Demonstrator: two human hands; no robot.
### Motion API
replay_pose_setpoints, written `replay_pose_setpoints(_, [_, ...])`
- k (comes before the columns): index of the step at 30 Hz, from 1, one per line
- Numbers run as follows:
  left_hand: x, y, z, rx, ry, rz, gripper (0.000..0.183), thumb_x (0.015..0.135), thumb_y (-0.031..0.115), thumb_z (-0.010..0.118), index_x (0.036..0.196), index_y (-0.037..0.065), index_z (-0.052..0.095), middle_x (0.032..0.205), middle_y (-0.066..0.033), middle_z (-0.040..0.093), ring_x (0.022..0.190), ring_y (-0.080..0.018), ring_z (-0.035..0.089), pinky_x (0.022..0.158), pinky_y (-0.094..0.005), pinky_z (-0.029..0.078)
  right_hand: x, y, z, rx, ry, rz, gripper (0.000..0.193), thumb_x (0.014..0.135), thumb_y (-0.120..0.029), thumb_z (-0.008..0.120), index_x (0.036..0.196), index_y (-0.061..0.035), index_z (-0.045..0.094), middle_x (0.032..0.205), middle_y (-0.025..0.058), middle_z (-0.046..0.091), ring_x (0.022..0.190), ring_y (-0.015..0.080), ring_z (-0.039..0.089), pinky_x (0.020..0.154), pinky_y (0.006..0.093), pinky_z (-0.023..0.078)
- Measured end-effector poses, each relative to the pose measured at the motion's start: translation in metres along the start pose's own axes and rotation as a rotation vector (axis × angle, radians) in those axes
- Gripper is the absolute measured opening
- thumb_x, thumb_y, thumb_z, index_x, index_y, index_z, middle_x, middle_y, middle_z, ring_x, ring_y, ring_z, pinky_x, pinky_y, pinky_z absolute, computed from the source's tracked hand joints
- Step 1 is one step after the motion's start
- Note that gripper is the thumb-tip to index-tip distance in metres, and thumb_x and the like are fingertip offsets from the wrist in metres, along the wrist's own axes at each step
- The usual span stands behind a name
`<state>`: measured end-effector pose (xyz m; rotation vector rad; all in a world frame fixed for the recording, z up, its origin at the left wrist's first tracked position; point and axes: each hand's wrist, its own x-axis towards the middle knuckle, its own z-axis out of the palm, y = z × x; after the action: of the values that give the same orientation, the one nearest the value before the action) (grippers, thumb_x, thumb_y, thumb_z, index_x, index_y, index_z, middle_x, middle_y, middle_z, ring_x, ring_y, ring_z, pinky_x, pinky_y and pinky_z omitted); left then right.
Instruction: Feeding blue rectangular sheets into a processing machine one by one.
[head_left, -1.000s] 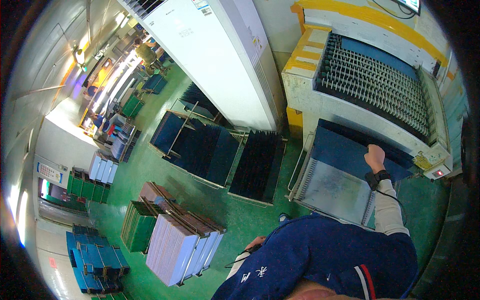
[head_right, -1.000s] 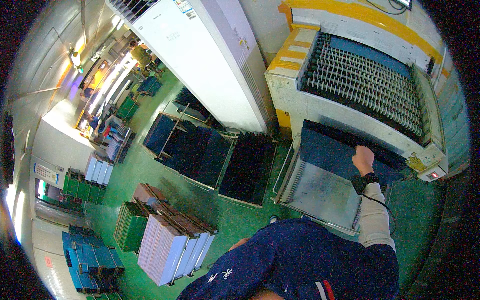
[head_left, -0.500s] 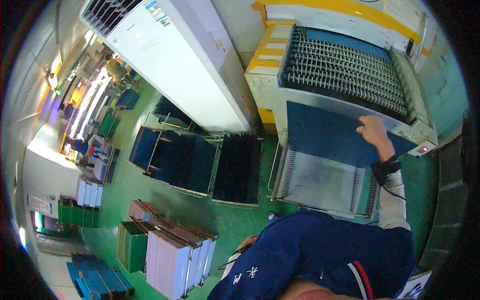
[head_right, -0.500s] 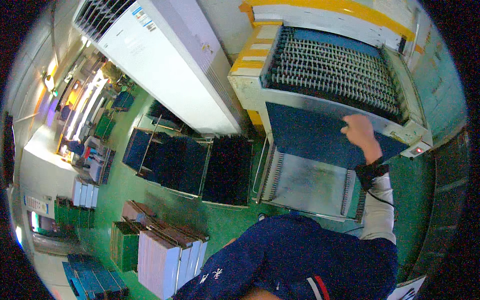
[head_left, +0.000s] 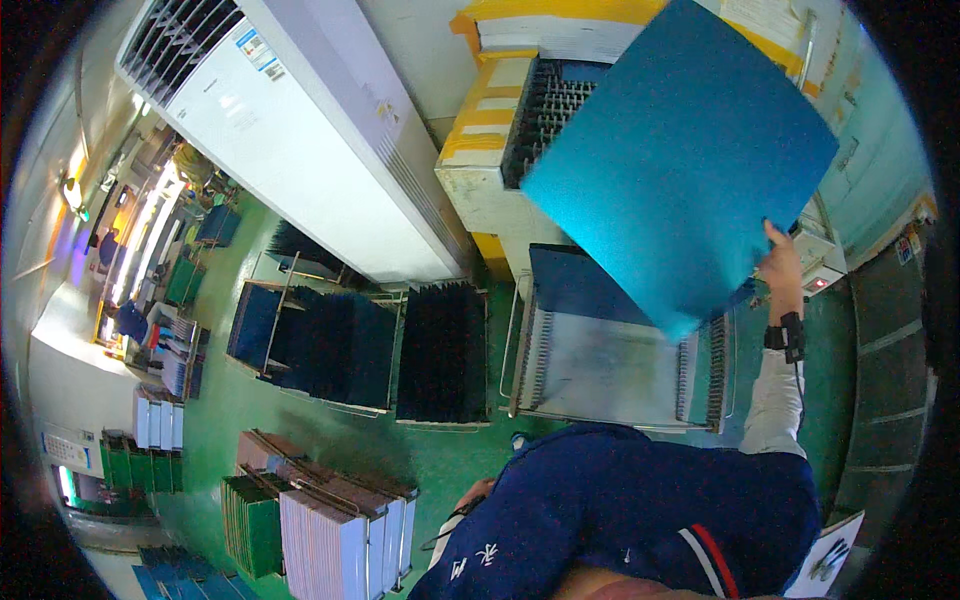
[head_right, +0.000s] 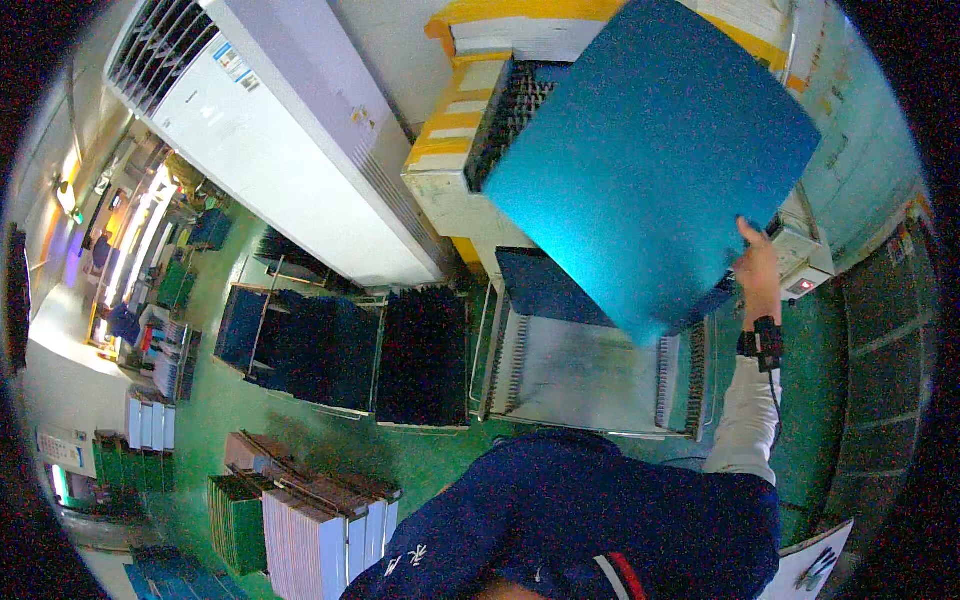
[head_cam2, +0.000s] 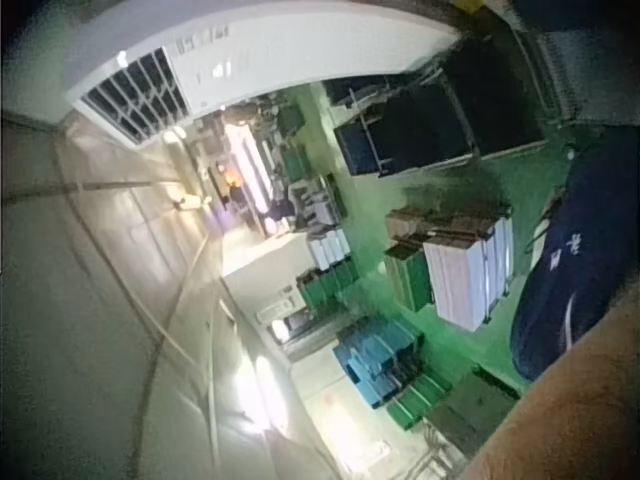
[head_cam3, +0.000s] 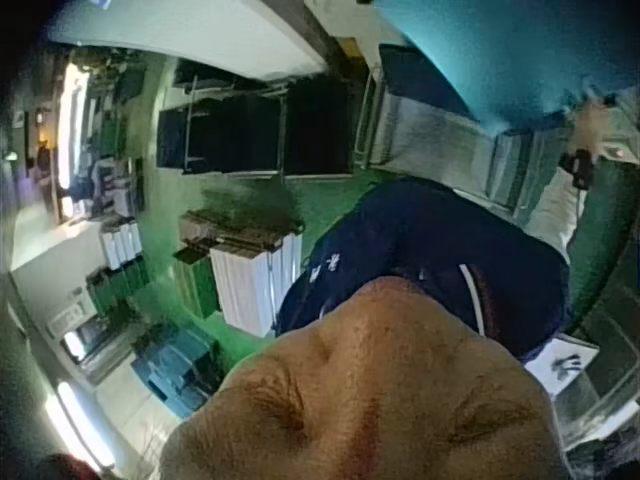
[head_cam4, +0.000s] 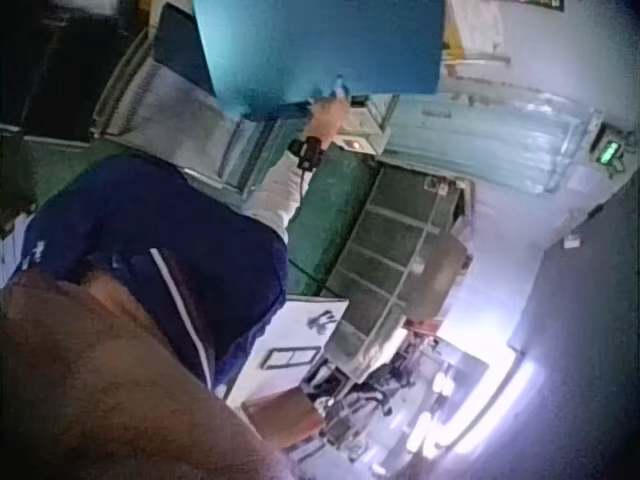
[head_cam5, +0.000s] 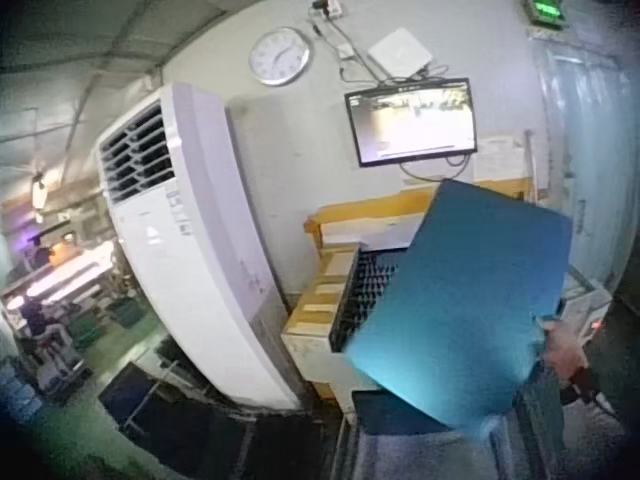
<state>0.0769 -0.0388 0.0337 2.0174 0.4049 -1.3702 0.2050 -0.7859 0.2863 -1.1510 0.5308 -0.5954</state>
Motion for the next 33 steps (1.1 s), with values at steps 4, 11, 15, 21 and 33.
replay_pose_setpoints(4, [-0.003,-0.002,0.003,-0.005,0.006,-0.019,0.047,0.084,0.037,0.059,0.122,0.011,0.059,0.118,-0.0127,0.063,0.109,-0.0276,0.059,0.095,-0.0398,0.043,-0.019,0.016,0.066,0.242,-0.01,0.161,0.017,0.079,-0.013,0.072,0.091,-0.0103,0.06,0.09,0.0055,0.061,0.08,0.0204,0.057,0.069,0.0318,0.048])
replay_pose_setpoints(11, [-0.005,0.004,0.008,0.002,0.011,-0.032,0.047,0.084,0.038,0.059,0.122,0.01,0.06,0.117,-0.0127,0.063,0.109,-0.0274,0.059,0.094,-0.0397,0.043,0.013,0.065,0.099,0.399,0.064,0.202,0.015,0.08,-0.012,0.071,0.078,-0.0087,0.056,0.072,0.0052,0.055,0.07,0.0185,0.053,0.07,0.0356,0.05])
replay_pose_setpoints(15, [-0.006,0.004,0.011,0.0,0.013,-0.04,0.047,0.084,0.038,0.059,0.122,0.01,0.06,0.117,-0.0127,0.063,0.108,-0.0273,0.059,0.094,-0.0396,0.043,0.051,0.095,0.089,0.394,-0.006,0.191,0.014,0.084,-0.012,0.067,0.078,-0.0058,0.056,0.073,0.0062,0.054,0.07,0.019,0.053,0.073,0.0355,0.051])
replay_pose_setpoints(21, [-0.008,-0.001,0.017,-0.016,0.022,-0.054,0.047,0.084,0.038,0.06,0.122,0.01,0.06,0.116,-0.0126,0.063,0.108,-0.0271,0.059,0.094,-0.0395,0.044,0.074,0.111,0.117,0.431,0.023,0.219,0.013,0.087,-0.011,0.064,0.08,-0.0045,0.054,0.081,0.009,0.057,0.077,0.022,0.056,0.078,0.0365,0.052])
replay_pose_setpoints(33, [-0.009,-0.003,0.02,-0.021,0.018,-0.069,0.048,0.084,0.039,0.06,0.121,0.009,0.06,0.116,-0.0126,0.064,0.107,-0.0268,0.06,0.093,-0.0392,0.044,0.058,0.077,0.131,0.047,-0.248,0.503,0.03,0.092,-0.027,0.056,0.103,0.0002,0.061,0.1,0.0123,0.067,0.081,0.0192,0.065,0.066,0.0259,0.051])
